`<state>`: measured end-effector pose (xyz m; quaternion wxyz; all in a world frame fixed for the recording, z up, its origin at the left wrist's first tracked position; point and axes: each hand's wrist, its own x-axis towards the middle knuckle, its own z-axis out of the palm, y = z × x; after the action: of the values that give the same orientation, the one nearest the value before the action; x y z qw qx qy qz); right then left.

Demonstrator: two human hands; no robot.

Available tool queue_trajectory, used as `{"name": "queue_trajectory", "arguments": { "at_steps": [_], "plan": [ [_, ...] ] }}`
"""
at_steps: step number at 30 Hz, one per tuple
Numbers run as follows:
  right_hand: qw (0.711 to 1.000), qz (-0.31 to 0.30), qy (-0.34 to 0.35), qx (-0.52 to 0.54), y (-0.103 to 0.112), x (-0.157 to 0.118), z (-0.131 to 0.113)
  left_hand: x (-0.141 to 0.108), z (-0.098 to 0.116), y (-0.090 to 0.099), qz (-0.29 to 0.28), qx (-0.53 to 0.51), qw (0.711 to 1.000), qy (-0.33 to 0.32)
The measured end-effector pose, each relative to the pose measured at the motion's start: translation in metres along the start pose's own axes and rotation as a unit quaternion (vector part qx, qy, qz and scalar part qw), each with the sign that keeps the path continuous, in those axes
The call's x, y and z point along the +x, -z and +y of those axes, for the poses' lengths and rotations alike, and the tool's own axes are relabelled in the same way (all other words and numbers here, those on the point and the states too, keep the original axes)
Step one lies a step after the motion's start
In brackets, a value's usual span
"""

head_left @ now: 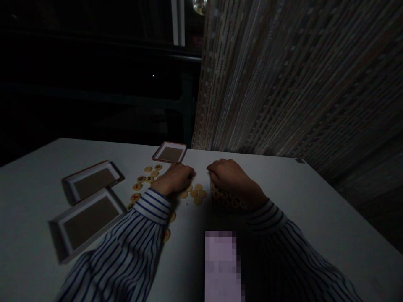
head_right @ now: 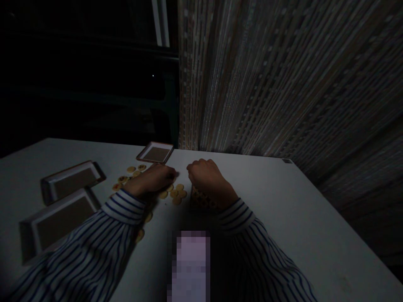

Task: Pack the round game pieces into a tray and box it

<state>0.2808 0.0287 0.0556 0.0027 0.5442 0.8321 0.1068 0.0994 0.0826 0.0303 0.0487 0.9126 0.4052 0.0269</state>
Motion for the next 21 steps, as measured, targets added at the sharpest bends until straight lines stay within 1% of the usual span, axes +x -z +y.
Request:
{"name": "queue_trajectory", "arguments": {
  "at_steps": [5,9,14,17,21],
  "plan": [
    [1.0,0.008,0.004,0.008,-0.001,0.0,0.001,0.0,-0.002,-0.003,0.012,0.015,1.0,-0.024],
    [1.0,0.006,0.005,0.013,0.0,0.0,0.001,0.0,-0.002,-0.003,0.017,0.021,0.999,-0.024],
    [1.0,0.013,-0.001,0.018,0.0,0.0,0.002,-0.001,0.003,0.003,0.025,0.021,0.999,0.015],
    [1.0,0.015,-0.006,0.015,0.001,0.0,0.002,-0.002,0.004,0.007,0.055,-0.012,0.998,0.011],
    [1.0,0.004,-0.022,0.011,0.006,0.0,0.001,-0.001,0.001,0.008,0.124,-0.091,0.988,-0.01]
  ]
}}
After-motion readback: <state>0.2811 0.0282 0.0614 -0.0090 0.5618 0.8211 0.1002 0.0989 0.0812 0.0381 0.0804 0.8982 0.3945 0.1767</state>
